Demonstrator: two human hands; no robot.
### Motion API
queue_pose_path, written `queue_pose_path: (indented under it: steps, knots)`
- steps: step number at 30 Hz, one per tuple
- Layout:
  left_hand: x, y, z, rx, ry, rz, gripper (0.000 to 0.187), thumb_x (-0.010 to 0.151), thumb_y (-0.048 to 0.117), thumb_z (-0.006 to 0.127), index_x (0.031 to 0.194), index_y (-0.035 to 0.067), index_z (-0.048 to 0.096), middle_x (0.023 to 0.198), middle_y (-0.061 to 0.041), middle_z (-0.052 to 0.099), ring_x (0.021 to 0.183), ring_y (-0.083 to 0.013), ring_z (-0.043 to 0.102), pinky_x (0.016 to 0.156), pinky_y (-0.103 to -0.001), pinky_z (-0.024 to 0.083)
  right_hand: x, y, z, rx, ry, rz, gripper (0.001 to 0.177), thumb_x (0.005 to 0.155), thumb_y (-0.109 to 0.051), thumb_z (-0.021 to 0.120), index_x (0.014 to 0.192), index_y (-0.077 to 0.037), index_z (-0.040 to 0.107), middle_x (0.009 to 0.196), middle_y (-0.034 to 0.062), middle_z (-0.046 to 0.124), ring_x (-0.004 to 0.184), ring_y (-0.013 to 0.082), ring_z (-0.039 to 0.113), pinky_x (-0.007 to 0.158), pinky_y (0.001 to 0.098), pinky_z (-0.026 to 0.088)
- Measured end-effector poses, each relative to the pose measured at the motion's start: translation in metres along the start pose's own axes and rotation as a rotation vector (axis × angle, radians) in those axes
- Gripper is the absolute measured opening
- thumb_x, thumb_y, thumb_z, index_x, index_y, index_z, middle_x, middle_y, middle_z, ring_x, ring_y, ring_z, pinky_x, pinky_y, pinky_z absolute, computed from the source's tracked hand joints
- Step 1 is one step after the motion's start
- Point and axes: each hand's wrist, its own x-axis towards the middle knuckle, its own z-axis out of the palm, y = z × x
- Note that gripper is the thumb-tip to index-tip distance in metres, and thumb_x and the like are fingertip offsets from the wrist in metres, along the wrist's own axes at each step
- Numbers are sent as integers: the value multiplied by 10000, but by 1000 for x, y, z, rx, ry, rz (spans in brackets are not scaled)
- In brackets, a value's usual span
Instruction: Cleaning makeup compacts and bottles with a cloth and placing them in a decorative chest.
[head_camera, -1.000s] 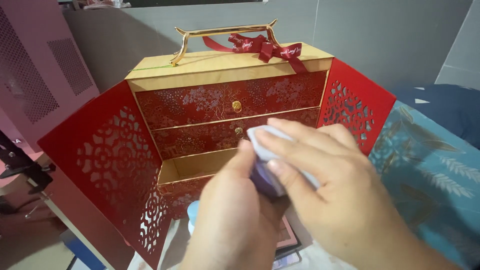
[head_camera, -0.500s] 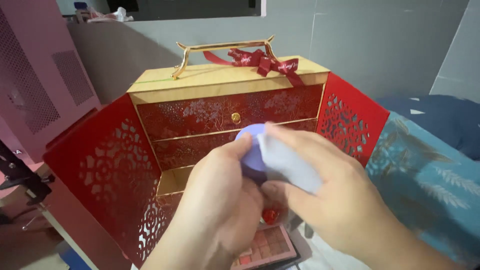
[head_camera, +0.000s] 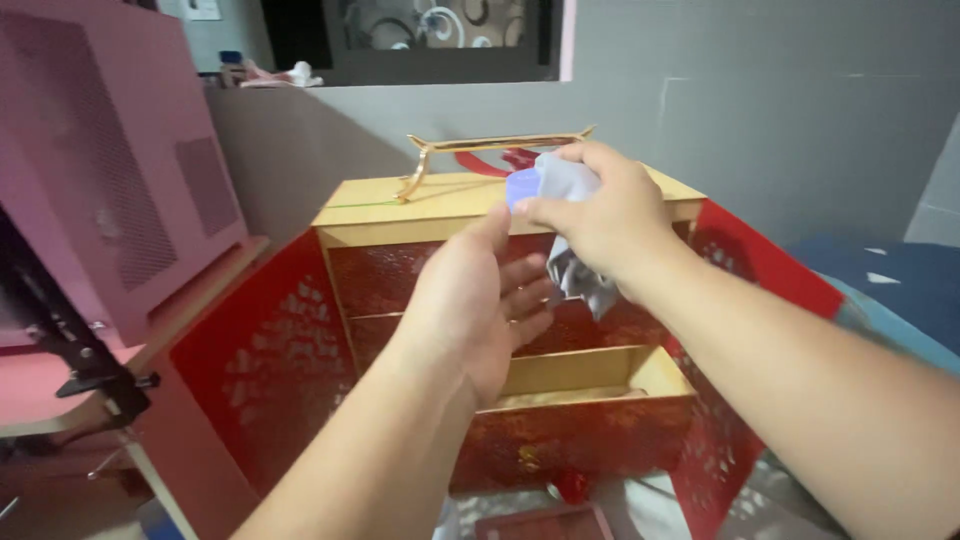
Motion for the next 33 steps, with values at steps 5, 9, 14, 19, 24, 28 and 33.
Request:
queue_pose_path:
  steps: [5,9,14,19,24,28,33]
  knots:
    - [-6,-13,-33,69,193,-84,275,981,370,558,1083,118,596,954,-52,603,915,-214,584,884,-423,494,28,10,28,-295,18,-44,587,689,-332,900,1187,-107,686,1082,87,744,958,209,731,825,355,570]
    - [-16,-32,-52,95,363,-121,263,968,341,583,1072,108,648,956,-41,647,946,-209,621,896,-415,501,33,8,35,-508,-26,54,527,733,-413,871,1175,-188,691,1076,76,743,938,243,735,828,404,563]
    - [-28,-56,-79,150,426,-168,347,995,327,557,1199,65,655,1031,-38,686,1018,-202,649,951,-389,491,45,17,41,-648,5,11,391,791,-375,840,1138,-228,736,1060,58,753,952,238,705,847,442,541]
    - [-5,-88,-124,223,579,-152,361,985,282,569,1264,93,696,1073,-58,736,1038,-219,675,971,-422,527,41,14,35,-687,28,-5,283,838,-327,801,1116,-277,778,1011,35,776,926,235,709,831,446,544]
    - [29,-75,-137,1024,573,173,332,954,303,598,1210,152,745,1166,-79,757,1037,-225,717,928,-370,539,3,42,1,-349,195,-697,332,974,-192,775,1234,-3,696,1099,172,747,957,226,727,826,355,555]
    - [112,-87,-134,1317,235,-136,369,956,320,555,1250,169,719,1197,-104,780,1063,-233,744,977,-396,541,-77,86,-11,-215,190,-236,341,952,-209,744,1251,-48,706,1034,96,770,906,150,722,806,295,564]
    - [204,-174,-87,1649,-405,-337,487,975,426,592,1306,87,704,1382,-153,658,1246,-294,638,1081,-428,475,-147,168,-10,-247,322,256,327,944,-206,655,1227,-43,666,961,109,795,876,193,760,819,327,564]
